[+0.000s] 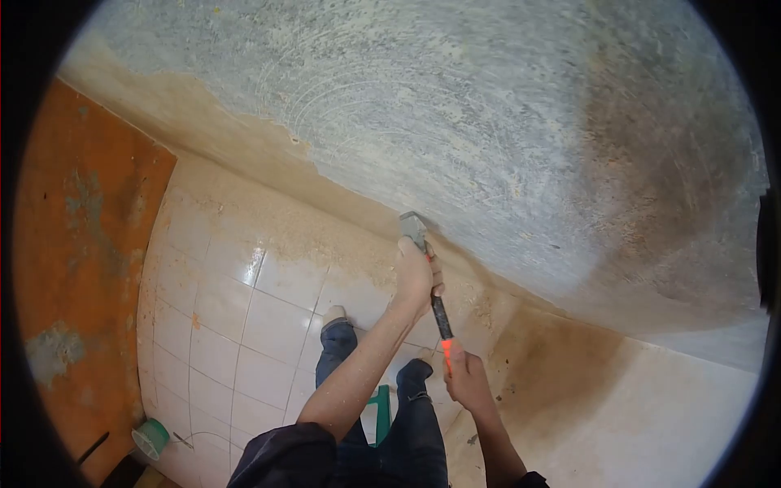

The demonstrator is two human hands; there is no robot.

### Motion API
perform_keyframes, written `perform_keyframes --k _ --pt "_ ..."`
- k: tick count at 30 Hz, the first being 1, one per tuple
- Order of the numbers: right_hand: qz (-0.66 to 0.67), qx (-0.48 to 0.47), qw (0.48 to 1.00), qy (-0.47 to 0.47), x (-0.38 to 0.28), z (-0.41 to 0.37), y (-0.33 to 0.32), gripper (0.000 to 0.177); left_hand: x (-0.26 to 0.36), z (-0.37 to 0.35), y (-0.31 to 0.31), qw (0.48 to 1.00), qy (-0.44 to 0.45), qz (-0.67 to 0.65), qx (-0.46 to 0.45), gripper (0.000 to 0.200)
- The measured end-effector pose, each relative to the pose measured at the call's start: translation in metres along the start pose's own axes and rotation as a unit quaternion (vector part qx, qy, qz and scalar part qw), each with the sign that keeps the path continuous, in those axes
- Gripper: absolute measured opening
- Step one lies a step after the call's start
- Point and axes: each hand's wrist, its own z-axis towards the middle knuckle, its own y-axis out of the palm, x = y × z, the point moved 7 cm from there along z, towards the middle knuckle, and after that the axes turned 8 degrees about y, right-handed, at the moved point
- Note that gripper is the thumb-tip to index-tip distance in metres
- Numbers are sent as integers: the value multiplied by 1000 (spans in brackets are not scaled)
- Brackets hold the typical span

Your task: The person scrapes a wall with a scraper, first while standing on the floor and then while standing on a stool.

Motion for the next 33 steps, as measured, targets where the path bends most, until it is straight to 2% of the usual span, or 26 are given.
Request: perform_keyframes --k 2,4,5,6,7,8,10,11,13,14,16,18,20,22,23,24,27,30,32,33 --pt "14 7 1000 -4 -4 -6 -10 58 -8 -13 16 1000 -22 1 -4 35" --pt "-6 -15 999 44 -4 -11 -16 59 -2 -16 22 999 -27 -8 -26 35" --pt "-4 -14 999 41 -7 -3 -10 59 7 -6 11 1000 0 -4 13 35" --pt "-36 -3 999 3 -16 12 2 60 15 5 -5 998 25 0 54 35" --pt "-67 6 997 -34 -22 20 10 60 28 16 -13 999 42 -1 5 35" --pt "-65 2 997 -38 -20 18 11 60 24 19 -15 999 47 1 7 35" --pt "-15 10 1000 -4 -7 3 7 60 8 3 -7 998 -27 11 53 35" --pt "-16 11 1000 1 -8 -7 1 60 2 -9 6 999 -16 21 24 37" --pt "-17 -5 997 74 -7 -17 -13 60 3 -5 7 1000 -17 -1 23 38" --pt "-20 -3 997 75 -6 -15 -7 60 1 -6 8 999 -21 -13 24 39" --pt "-21 30 999 1 -14 -1 10 59 16 -2 -1 1000 -4 -22 14 41" --pt "7 -7 1000 14 0 -1 17 57 16 1 -5 1000 -5 3 -18 42" --pt "23 35 999 -28 7 -6 5 56 7 -4 3 999 1 31 8 42" --pt "20 15 1000 -6 -9 -4 6 56 3 -18 11 999 -23 29 0 41" --pt "21 -2 1000 20 -10 -5 7 56 12 -5 -2 998 1 35 47 41" --pt "25 1 1000 18 -7 -1 12 56 16 2 -9 998 2 37 43 41" --pt "16 0 1000 -21 -7 5 26 57 23 4 -14 999 5 37 -4 42" --pt "27 -4 999 20 -15 -10 8 58 17 -7 5 999 -25 0 -34 40" --pt "-32 17 999 13 -23 -1 14 59 26 5 -13 998 10 35 46 38" --pt "-46 26 998 -47 -27 13 28 59 41 11 -21 999 20 7 35 38"
